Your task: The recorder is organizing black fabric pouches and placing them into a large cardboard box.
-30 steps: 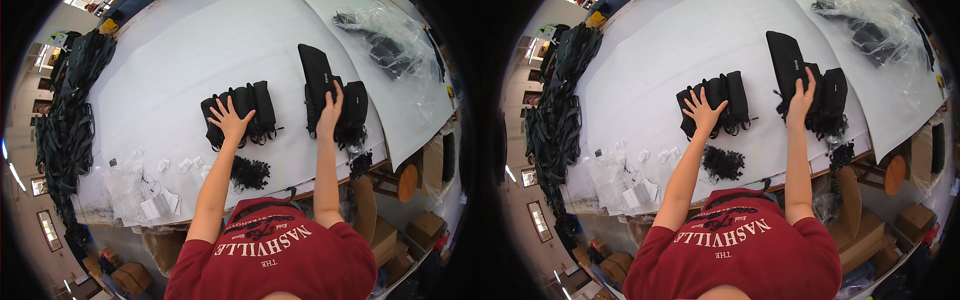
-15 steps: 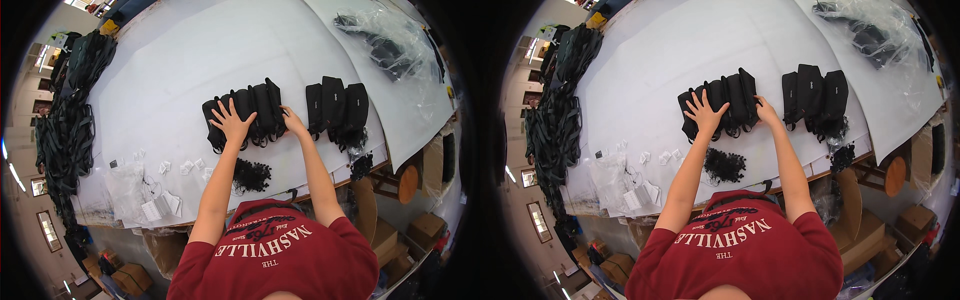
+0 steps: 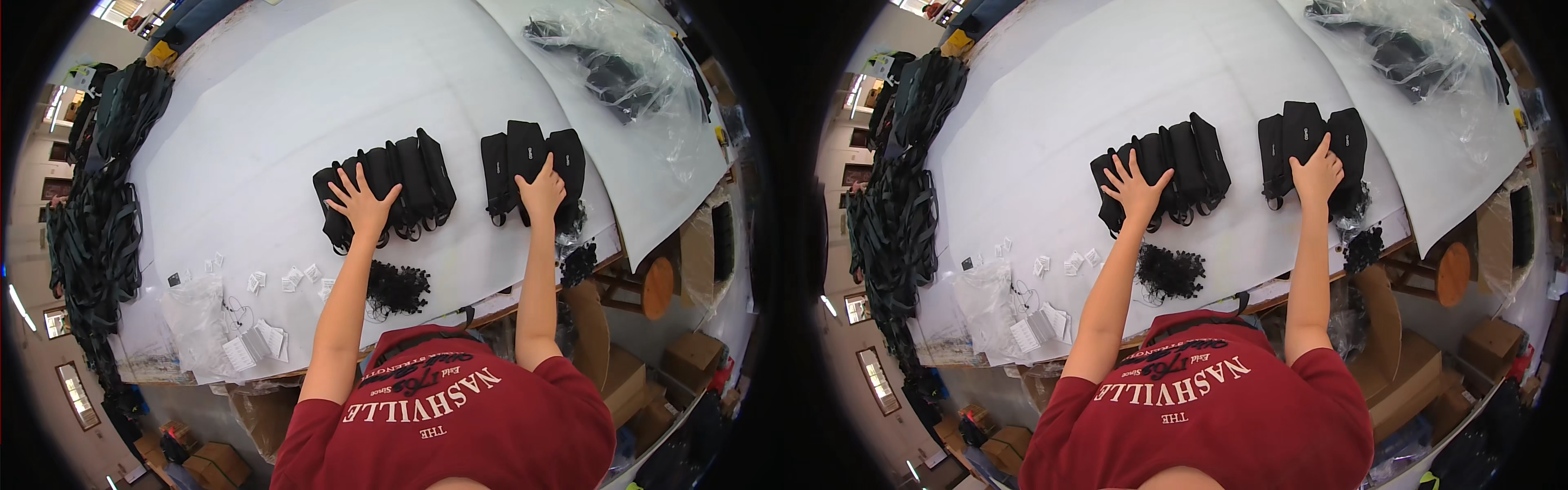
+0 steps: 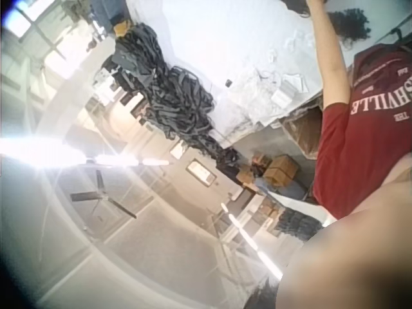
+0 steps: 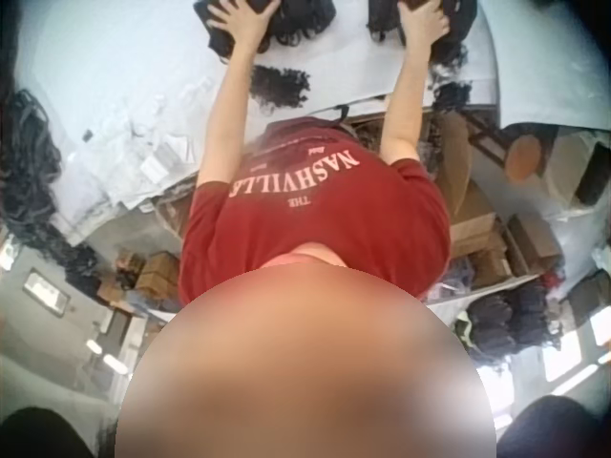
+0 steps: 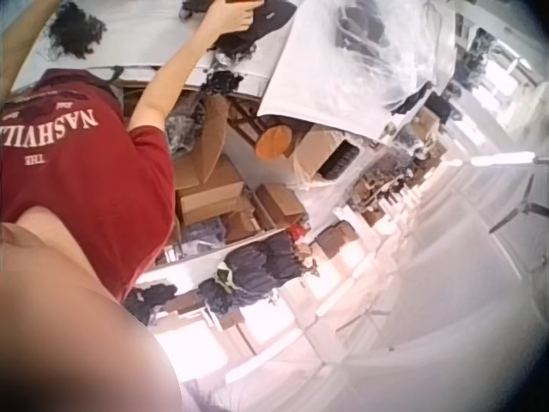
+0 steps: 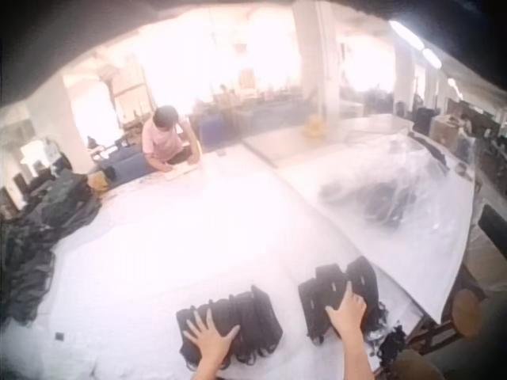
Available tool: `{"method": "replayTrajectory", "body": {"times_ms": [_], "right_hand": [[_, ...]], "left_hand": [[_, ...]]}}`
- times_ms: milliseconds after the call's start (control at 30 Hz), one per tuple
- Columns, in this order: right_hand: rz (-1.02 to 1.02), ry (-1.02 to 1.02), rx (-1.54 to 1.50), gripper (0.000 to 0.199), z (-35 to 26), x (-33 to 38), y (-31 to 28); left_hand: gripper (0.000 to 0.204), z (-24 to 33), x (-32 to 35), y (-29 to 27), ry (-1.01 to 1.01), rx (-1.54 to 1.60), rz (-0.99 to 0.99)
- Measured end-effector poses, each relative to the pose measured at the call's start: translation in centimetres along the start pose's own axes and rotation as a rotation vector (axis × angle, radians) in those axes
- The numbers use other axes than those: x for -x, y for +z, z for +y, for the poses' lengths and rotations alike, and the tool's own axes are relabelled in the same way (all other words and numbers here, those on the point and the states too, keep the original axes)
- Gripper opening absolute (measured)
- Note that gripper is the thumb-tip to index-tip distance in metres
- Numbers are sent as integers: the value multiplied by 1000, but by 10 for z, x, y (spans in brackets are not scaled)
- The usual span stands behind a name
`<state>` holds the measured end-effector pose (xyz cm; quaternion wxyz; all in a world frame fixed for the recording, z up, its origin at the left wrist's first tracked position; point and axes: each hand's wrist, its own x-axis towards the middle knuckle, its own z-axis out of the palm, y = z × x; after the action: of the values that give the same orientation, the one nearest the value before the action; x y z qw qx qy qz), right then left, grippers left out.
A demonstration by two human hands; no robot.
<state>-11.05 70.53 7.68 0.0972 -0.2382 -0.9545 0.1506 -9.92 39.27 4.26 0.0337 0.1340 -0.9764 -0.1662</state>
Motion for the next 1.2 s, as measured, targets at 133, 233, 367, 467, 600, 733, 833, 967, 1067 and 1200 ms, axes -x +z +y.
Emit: {"method": "replayTrajectory", "body": {"times_ms": [133, 233, 367, 467, 600, 733, 833, 967, 1067, 1200], "right_hand": [[70, -112, -265, 66, -10, 5, -5], [212, -185, -593, 60, -44, 17, -15], [215, -368, -637, 66, -87, 39, 5], [-71, -499, -178, 84, -79, 49, 70], [-333, -424, -225, 99, -81, 61, 73], [-367, -494, -281, 88, -76, 60, 47], [-36, -582, -181, 74, -61, 43, 33], [25, -160, -96, 70, -30, 25, 33], [-69, -149, -225, 58, -15, 15, 39], [54, -132, -656, 41, -20, 2, 37]], "left_hand": [[97, -4, 0, 1, -9, -19, 3], [97, -6, 1, 1, -5, -21, 6], [96, -4, 2, 1, -17, -31, -12], [97, 1, 1, 4, 30, -2, 43], [97, -1, 2, 2, 7, -31, 25], [97, -5, 2, 4, -1, -38, 36], [96, -5, 1, 2, -1, -34, 33], [96, -3, 1, 2, -6, -37, 20], [96, -2, 1, 3, -3, -37, 20], [96, -6, 2, 0, -11, -29, 24]]}}
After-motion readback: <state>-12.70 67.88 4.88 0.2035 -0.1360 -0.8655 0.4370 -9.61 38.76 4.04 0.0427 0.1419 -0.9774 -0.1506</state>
